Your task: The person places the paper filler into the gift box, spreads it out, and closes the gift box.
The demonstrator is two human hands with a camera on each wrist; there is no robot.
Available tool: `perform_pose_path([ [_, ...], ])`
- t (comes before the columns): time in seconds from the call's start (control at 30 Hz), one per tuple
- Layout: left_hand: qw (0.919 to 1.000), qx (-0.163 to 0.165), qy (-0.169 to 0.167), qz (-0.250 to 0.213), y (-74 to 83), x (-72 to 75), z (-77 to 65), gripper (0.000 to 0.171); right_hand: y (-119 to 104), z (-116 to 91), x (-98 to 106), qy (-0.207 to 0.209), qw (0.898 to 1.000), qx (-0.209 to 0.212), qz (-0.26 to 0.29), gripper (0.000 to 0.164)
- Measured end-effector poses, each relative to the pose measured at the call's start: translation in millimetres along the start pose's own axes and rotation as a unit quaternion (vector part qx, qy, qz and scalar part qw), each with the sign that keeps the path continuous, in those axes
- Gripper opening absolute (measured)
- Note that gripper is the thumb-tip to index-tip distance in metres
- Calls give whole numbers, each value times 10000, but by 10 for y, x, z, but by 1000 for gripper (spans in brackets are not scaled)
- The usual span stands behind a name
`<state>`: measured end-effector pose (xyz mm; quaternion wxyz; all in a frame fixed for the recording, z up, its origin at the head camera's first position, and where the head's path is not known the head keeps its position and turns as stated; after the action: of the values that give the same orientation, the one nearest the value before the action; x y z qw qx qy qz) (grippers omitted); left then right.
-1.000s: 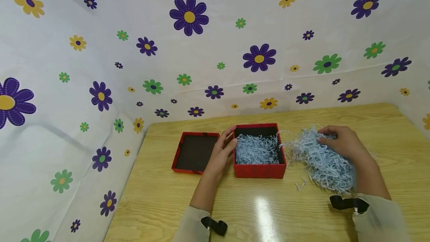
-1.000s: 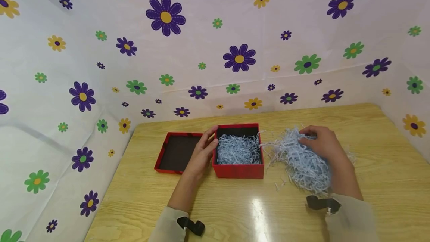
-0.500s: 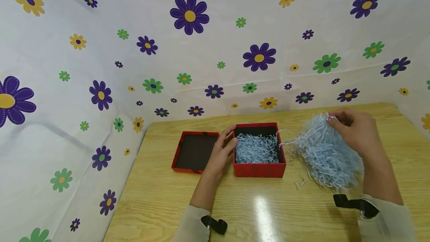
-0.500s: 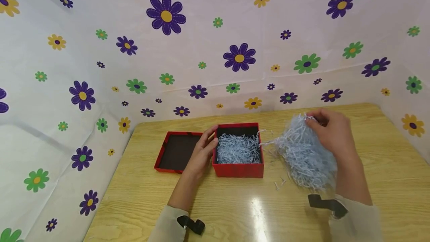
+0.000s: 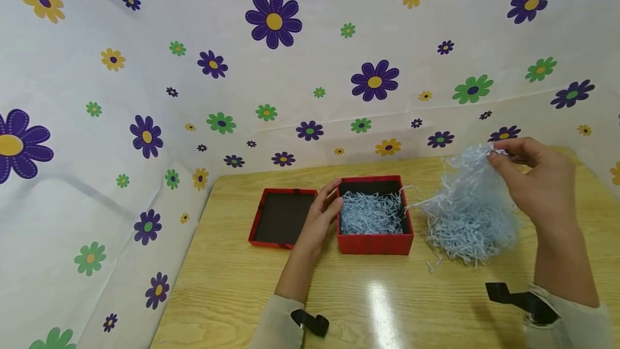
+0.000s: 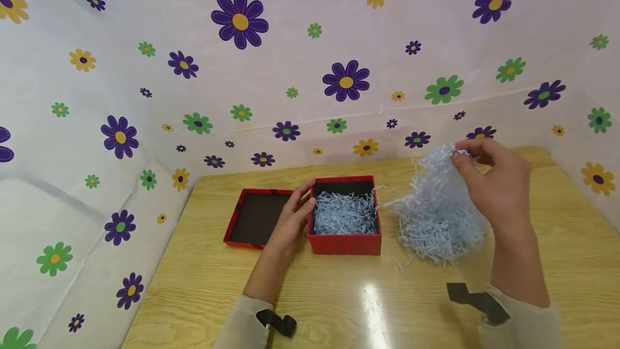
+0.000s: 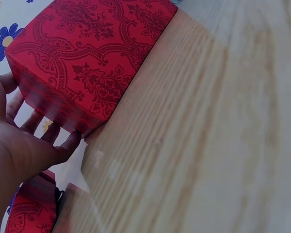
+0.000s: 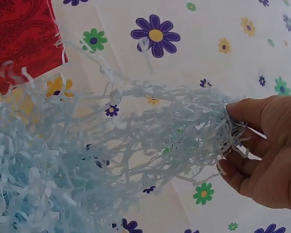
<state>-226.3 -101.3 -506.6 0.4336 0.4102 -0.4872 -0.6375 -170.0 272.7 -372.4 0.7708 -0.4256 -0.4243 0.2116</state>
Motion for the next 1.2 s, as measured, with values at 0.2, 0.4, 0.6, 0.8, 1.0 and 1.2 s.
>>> perform_pose_path([
  [0.2, 10000, 0, 21, 17, 12, 13, 5, 51, -132, 9, 26, 404, 9990, 98, 191, 25],
  [0.4, 9999, -91, 53, 23, 16, 12, 8, 50, -357, 92, 108, 664, 9972, 211, 282, 25],
  [0.6, 10000, -15, 25, 69, 5, 4, 9, 51, -629, 169, 198, 805, 9945, 472, 475, 25],
  [0.8, 10000, 0, 33, 89, -14, 3, 10, 50, -868, 191, 195, 668, 9919, 778, 746, 23],
  [1.0, 9999, -22, 19, 115, -19, 10, 5, 50, -1144, 140, 115, 198, 9861, 1030, 1287, 20],
  [1.2, 10000, -41, -3, 64, -13, 11, 5, 51, -1468, 24, -1, -441, 9713, 1296, 1945, 18],
])
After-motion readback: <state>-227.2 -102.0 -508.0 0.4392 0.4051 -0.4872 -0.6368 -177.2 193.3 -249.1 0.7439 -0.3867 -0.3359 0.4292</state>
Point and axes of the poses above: each hand's wrist, its own z-axis towards the middle knuckle, its own x-axis out of the back of the hand, y = z × x, the point moved 2 cm from there along z, towards the middle knuckle, and after that the axes turned 11 degrees about -x, right-handed, at the moved point
